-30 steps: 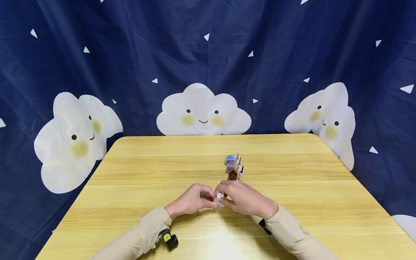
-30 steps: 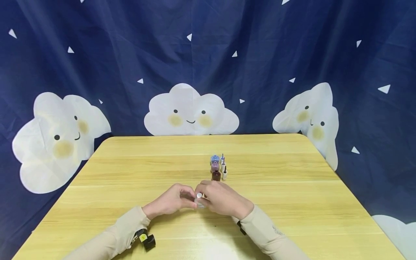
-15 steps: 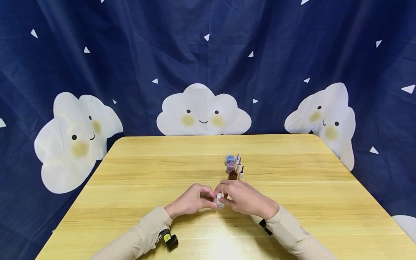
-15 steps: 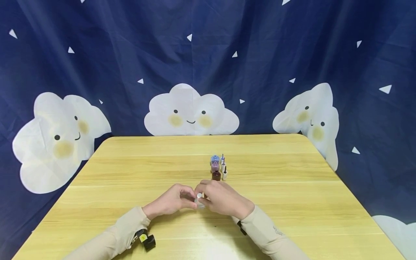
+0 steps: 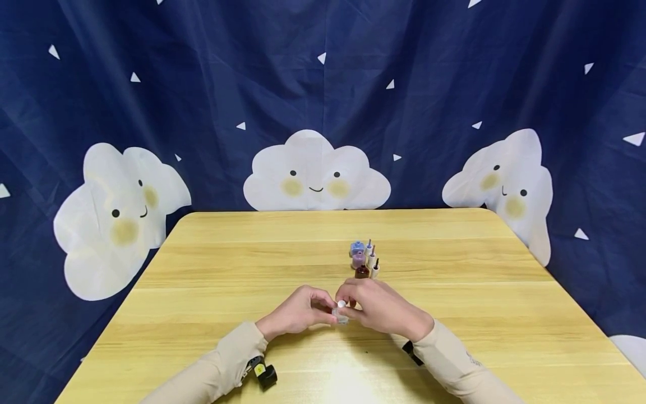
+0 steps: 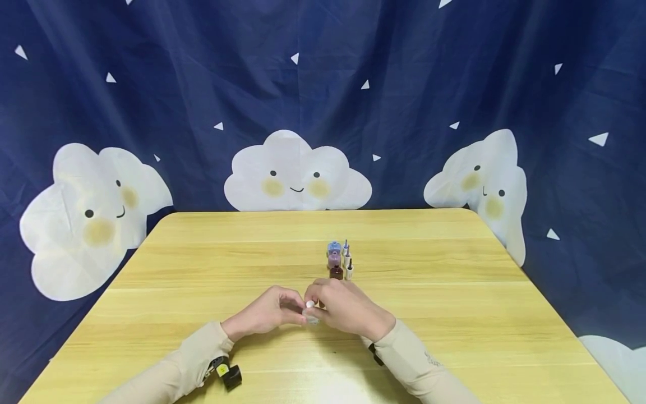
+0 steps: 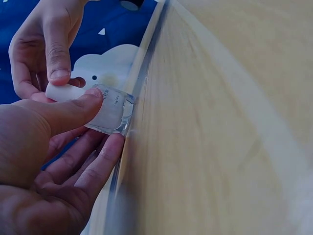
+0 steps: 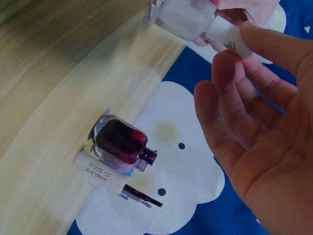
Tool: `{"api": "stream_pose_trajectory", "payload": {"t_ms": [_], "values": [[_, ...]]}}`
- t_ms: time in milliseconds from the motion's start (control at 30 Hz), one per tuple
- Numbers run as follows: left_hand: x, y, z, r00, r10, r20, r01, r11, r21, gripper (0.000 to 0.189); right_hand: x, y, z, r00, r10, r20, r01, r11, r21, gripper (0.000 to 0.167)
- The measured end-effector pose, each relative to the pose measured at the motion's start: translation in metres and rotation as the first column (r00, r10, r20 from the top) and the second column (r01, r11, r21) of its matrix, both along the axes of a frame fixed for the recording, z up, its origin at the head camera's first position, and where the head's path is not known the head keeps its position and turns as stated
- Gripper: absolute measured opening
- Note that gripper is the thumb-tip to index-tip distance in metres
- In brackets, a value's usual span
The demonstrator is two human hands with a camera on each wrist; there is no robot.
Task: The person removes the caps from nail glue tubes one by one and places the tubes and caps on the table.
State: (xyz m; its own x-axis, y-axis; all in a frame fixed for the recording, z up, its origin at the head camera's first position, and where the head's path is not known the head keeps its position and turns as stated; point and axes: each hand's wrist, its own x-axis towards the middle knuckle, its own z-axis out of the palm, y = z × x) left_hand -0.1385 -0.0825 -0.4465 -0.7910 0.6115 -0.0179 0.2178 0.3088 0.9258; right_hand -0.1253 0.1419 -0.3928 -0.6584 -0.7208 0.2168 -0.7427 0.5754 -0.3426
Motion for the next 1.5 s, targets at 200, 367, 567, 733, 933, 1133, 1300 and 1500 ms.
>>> {"api": "stream_pose_trajectory", "payload": {"t_ms": [200, 367, 567, 733, 933, 1133, 1300, 1500], "values": [[-0.0006, -0.0004, -0.0030, 1.000, -0.004, 0.000, 0.004, 1.000, 0.003, 0.014, 0.0010, -0.0001, 0.0010, 1.000, -0.021, 0.018, 0.021, 1.000, 0.008, 0.010], [-0.0028, -0.0010, -0.0052, 1.000, -0.016, -0.013, 0.016, 1.000, 0.001, 0.015, 0.0007, -0.0003, -0.0001, 0.999, -0.032, 0.019, 0.032, 0.999, -0.019, 0.009], [-0.0026, -0.0010, -0.0028, 1.000, -0.016, -0.018, 0.016, 1.000, 0.000, 0.015, 0.0004, -0.0002, 0.0015, 1.000, 0.012, -0.006, -0.012, 1.000, -0.015, 0.009], [-0.0009, -0.0009, -0.0012, 1.000, -0.007, -0.010, 0.007, 1.000, 0.002, 0.014, 0.0001, -0.0001, 0.0005, 0.999, -0.017, 0.038, 0.018, 0.999, -0.031, 0.011], [-0.0004, -0.0006, -0.0022, 1.000, -0.002, -0.004, 0.002, 1.000, 0.011, 0.016, -0.0007, 0.0013, -0.0005, 0.998, 0.002, 0.062, 0.001, 0.999, -0.034, 0.006], [0.0008, -0.0002, -0.0008, 1.000, -0.003, -0.006, 0.003, 1.000, 0.003, 0.014, 0.0001, 0.0014, 0.0007, 0.994, 0.035, 0.103, -0.031, 0.999, -0.041, 0.015], [0.0011, -0.0005, -0.0007, 1.000, 0.001, 0.008, -0.001, 1.000, 0.003, 0.014, -0.0001, 0.0007, -0.0001, 0.994, -0.008, 0.111, 0.013, 0.999, -0.050, 0.014], [0.0002, -0.0008, -0.0008, 1.000, -0.006, 0.006, 0.005, 1.000, 0.012, 0.015, -0.0001, 0.0007, 0.0014, 0.997, 0.018, 0.070, -0.014, 0.999, -0.050, 0.005]]}}
